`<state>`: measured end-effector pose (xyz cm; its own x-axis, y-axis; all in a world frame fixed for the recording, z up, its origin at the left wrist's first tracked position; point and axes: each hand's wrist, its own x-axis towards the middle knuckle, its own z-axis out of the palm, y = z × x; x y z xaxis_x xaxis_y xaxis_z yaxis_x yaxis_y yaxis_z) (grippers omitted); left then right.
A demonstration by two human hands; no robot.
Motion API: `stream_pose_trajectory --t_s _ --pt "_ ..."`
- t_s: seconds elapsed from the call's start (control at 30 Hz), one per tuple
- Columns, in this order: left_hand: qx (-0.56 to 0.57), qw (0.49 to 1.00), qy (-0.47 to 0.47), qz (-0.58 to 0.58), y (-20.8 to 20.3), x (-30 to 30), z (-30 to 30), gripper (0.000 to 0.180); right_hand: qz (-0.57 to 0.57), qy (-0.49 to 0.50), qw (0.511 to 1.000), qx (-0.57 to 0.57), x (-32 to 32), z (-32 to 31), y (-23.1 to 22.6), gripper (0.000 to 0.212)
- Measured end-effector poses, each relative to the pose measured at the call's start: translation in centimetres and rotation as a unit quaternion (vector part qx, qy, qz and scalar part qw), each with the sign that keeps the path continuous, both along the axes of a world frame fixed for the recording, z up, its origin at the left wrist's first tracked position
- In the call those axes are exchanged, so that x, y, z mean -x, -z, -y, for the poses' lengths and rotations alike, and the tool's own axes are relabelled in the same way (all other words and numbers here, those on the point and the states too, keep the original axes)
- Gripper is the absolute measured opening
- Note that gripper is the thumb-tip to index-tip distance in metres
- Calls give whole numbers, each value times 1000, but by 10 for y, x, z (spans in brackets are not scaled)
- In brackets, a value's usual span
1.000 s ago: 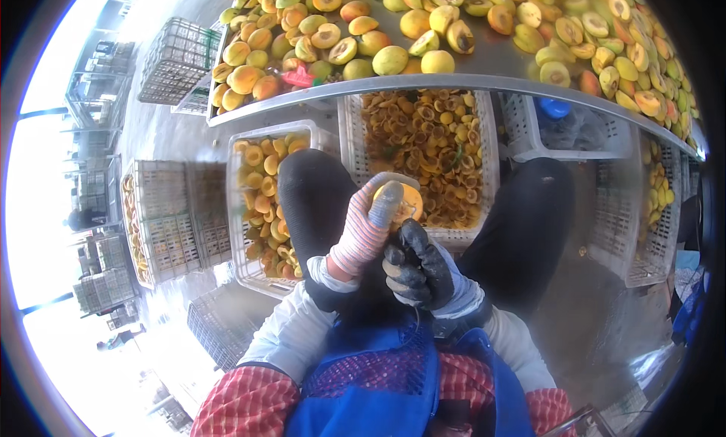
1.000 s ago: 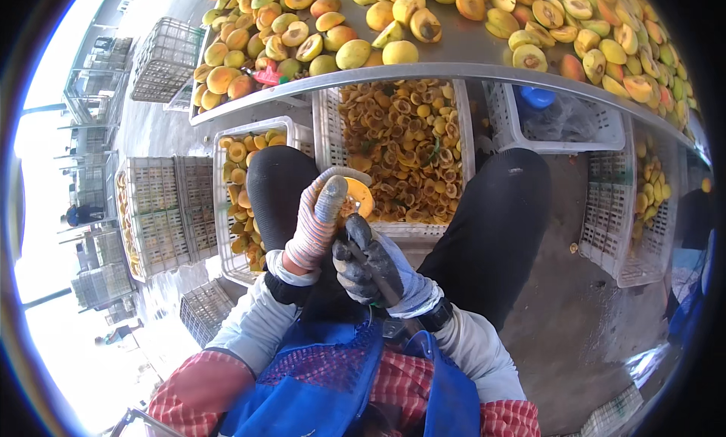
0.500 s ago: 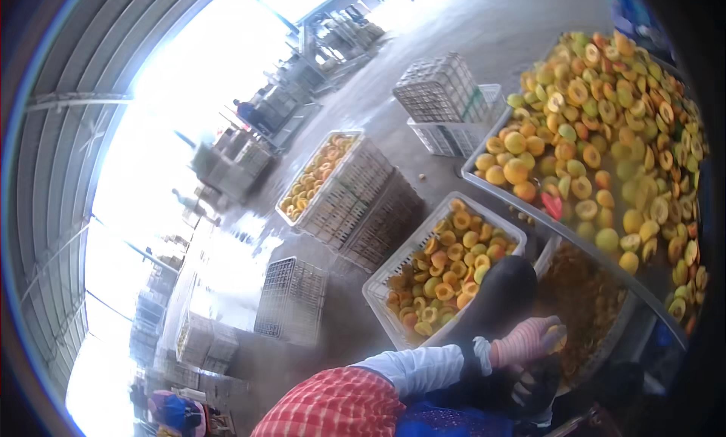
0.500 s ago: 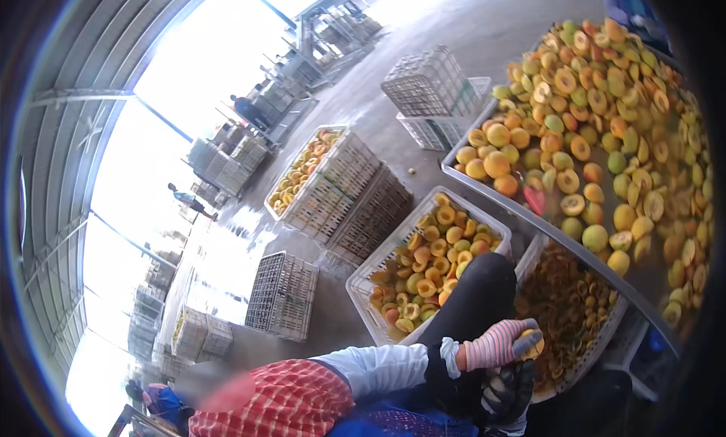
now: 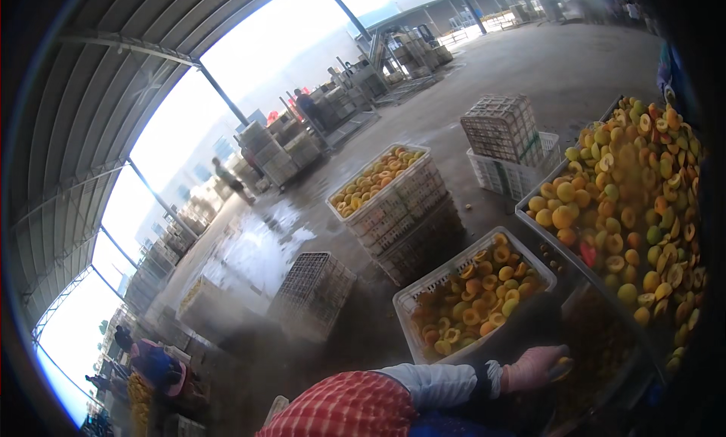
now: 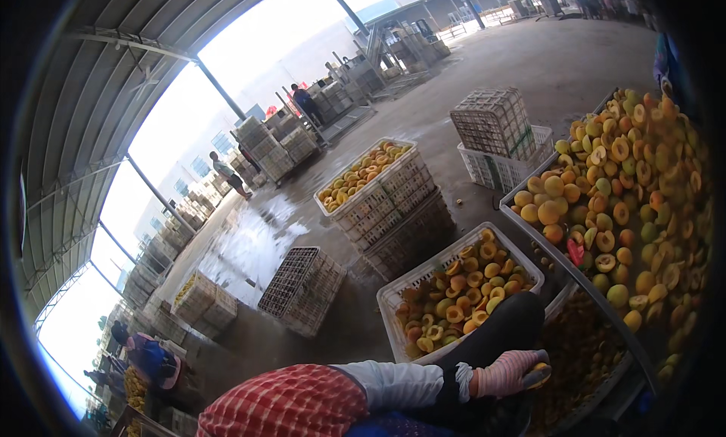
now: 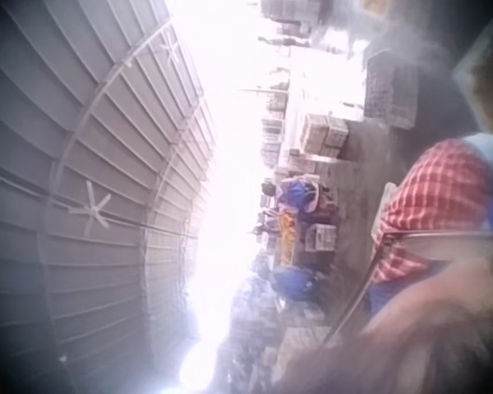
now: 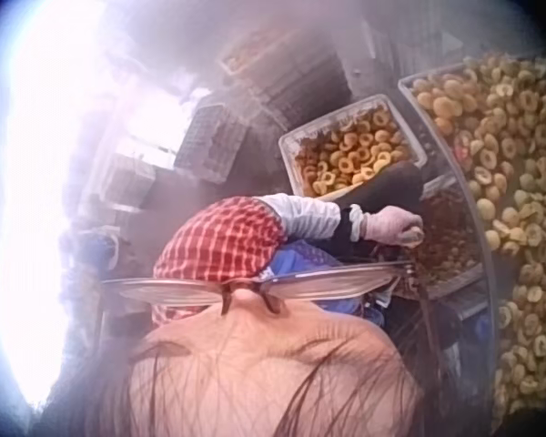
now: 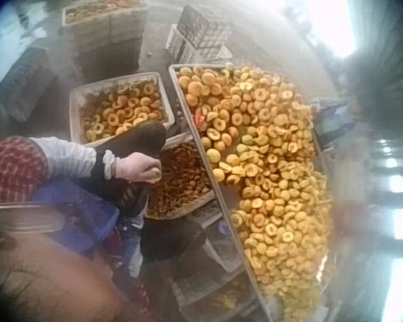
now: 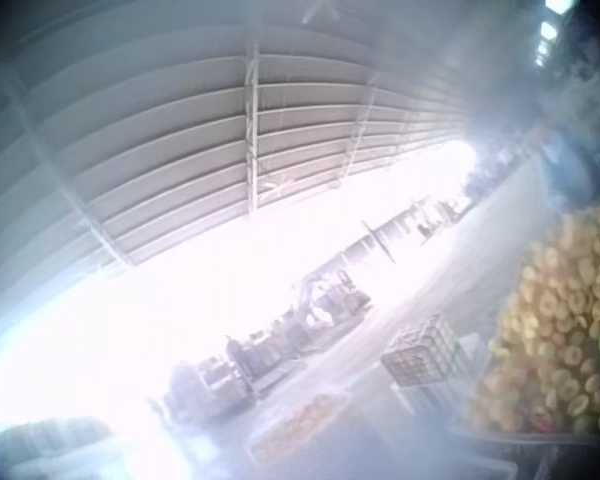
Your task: The recorder is sitting and using a hand tool to remove the pits from peaches and placing the fruit into a crate.
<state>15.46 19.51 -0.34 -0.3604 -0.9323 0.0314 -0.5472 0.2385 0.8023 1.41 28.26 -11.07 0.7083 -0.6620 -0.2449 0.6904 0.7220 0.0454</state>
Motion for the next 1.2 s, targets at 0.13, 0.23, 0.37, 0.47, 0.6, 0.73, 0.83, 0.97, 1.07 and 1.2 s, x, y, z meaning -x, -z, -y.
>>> stream_pose_trajectory --t_s 0.13,0.23,0.37,0.47,0.6,0.73,0.83,0.97,1.07,1.2 --pt "-141 987 2 -72 -16 6 -2 21 0 2 1000 0 0 -4 0 48" --pt "-172 974 -11 -149 16 8 -1 25 13 3 1000 0 0 -3 1 49" --pt "-234 938 -28 -255 41 20 -2 26 26 10 1000 -1 4 -5 -3 50" --pt "-272 912 10 -306 38 26 -2 27 56 25 998 -4 10 -7 -4 50" --pt "-421 819 74 -382 41 41 -4 31 152 76 985 8 18 -26 -16 51" --pt "-361 859 93 -350 32 49 2 30 353 114 917 144 0 -9 -36 55" --pt "-477 793 16 -379 5 37 13 50 420 43 885 196 -4 11 -65 57" --pt "-468 810 -64 -346 32 39 18 55 310 184 918 163 12 0 -51 54" --pt "-429 825 -64 -362 43 46 16 59 250 257 931 70 10 -3 -30 48" --pt "-448 817 -60 -359 26 37 22 61 -44 306 948 70 10 -1 -43 35"
